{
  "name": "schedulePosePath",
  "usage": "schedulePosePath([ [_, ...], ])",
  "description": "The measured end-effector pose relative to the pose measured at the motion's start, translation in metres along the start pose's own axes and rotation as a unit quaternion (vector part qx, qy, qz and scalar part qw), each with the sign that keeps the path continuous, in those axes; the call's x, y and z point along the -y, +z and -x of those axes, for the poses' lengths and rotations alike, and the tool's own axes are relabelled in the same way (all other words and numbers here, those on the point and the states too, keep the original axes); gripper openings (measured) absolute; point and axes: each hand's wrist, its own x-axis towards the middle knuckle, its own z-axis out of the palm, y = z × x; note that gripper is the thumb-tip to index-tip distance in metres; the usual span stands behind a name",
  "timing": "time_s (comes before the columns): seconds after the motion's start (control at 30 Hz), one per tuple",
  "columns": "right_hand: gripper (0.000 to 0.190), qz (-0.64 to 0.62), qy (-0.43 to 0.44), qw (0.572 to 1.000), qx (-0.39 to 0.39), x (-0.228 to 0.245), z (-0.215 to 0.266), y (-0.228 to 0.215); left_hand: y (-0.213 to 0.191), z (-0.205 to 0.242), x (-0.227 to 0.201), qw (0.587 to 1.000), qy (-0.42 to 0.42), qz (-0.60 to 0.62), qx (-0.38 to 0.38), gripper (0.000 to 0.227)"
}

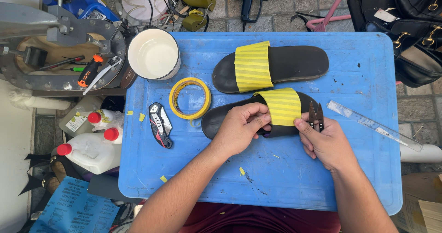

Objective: The person applies yellow masking tape across the top strap of a pair of black slide sandals. They repeatedly measure, cut, and press down strips of tape to cover the strap area on both sandals.

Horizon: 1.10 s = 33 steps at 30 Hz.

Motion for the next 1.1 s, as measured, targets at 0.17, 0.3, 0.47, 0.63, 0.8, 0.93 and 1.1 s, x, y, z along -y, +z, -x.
schedulePosePath([
  [0.17, 0.023, 0.009, -0.014, 1.0, -0.003, -0.001, 0.001, 0.002, 0.005, 0.002, -0.009, 1.0, 0.007, -0.017, -0.021, 0.021],
  [0.3, 0.023, 0.013, -0.013, 1.0, -0.003, -0.001, 0.002, 0.001, 0.01, 0.002, -0.015, 0.995, 0.003, -0.07, -0.066, 0.021],
  [0.47, 0.024, -0.001, -0.01, 1.0, 0.001, -0.002, 0.003, -0.001, 0.013, 0.01, -0.017, 0.992, 0.053, -0.038, -0.105, 0.019],
  [0.63, 0.022, 0.018, -0.032, 0.999, -0.021, 0.0, 0.008, -0.004, 0.014, 0.018, -0.022, 0.993, 0.022, 0.051, -0.106, 0.025],
  [0.8, 0.021, 0.049, -0.092, 0.993, -0.051, -0.001, 0.011, -0.006, 0.025, 0.016, -0.026, 0.989, 0.026, -0.059, -0.132, 0.027],
  [0.93, 0.02, 0.018, -0.05, 0.998, -0.037, -0.004, 0.006, -0.003, 0.027, 0.015, -0.025, 0.989, 0.022, -0.072, -0.129, 0.029],
  [1.1, 0.017, -0.046, -0.025, 0.999, -0.011, -0.006, 0.002, -0.002, 0.032, 0.014, -0.024, 0.977, 0.105, -0.113, -0.146, 0.031],
])
